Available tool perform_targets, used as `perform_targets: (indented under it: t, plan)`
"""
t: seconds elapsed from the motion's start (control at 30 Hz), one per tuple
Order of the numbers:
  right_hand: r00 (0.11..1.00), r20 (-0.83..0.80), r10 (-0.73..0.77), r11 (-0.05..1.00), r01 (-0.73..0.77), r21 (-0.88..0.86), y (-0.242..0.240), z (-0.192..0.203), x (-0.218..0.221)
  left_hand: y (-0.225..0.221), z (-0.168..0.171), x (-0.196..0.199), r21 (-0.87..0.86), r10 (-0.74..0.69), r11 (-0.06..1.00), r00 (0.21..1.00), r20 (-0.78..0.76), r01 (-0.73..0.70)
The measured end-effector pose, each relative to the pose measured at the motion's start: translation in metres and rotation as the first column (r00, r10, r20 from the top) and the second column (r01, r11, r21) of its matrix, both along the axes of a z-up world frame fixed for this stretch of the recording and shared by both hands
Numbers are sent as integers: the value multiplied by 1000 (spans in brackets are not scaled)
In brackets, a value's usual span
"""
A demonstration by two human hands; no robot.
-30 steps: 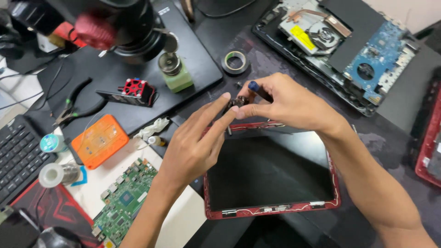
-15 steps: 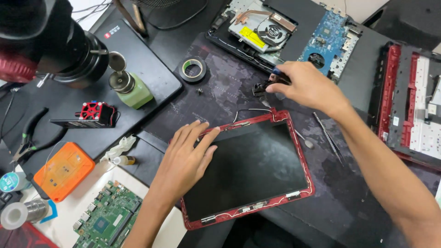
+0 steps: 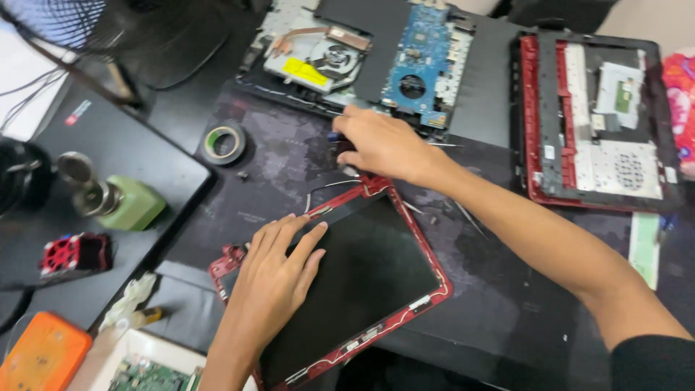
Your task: The person works on a disassembled red Acer laptop at a repair bench. They lift the display panel out of the lid frame, peel the red back cover, reposition the screen in the bezel, and use a screwdriver and pry tool to work on the screen assembly and its cabling.
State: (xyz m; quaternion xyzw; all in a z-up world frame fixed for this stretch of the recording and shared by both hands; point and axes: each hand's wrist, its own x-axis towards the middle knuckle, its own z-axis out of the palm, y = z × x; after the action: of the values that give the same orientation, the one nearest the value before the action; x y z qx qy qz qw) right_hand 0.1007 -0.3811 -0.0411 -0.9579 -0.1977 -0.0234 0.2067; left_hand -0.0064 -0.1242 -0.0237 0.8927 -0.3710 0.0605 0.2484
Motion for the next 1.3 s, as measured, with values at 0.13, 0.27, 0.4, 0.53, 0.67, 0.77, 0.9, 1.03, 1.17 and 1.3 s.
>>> perform_targets:
  t: [0.13, 0.27, 0.4, 0.53, 0.67, 0.77, 0.9, 1.03, 1.17, 1.3]
  plan:
    - [987, -151, 49, 981, -19, 195, -21, 27, -7, -28, -2, 9, -22, -81, 996, 997, 7, 81]
    - [985, -170, 33, 958, 17, 287, -72, 57, -22, -49, -8, 17, -15, -142, 990, 990, 18, 142]
    - [987, -152, -59, 992, 76, 103, -165, 48, -30, -61, -14, 23, 7, -148, 989, 989, 14, 148]
    - [917, -289, -274, 961, 271, -52, -214, 27, -38, -68, -18, 28, 10, -29, 1000, 998, 51, 28]
    - [877, -293, -381, 924, 351, -151, -215, 17, -51, -61, -21, 30, 31, 106, 994, 994, 34, -107]
    - [932, -79, -354, 935, 354, -17, -186, 42, -73, -51, -14, 26, 76, 182, 980, 983, 31, -184]
    - [889, -121, -442, 897, 439, -52, -137, 56, -104, -34, -13, 20, 113, 256, 962, 965, -50, -250]
    - [900, -302, -315, 940, 341, 36, -106, 23, -134, -29, -18, 14, 127, 294, 950, 954, -54, -286]
    - [804, -370, -465, 876, 480, -59, -103, 19, -141, -22, -25, 7, 101, 284, 954, 959, -19, -281]
    - [727, -345, -594, 803, 565, -192, -100, 33, -144, -17, -26, 3, 130, 295, 948, 955, -5, -292]
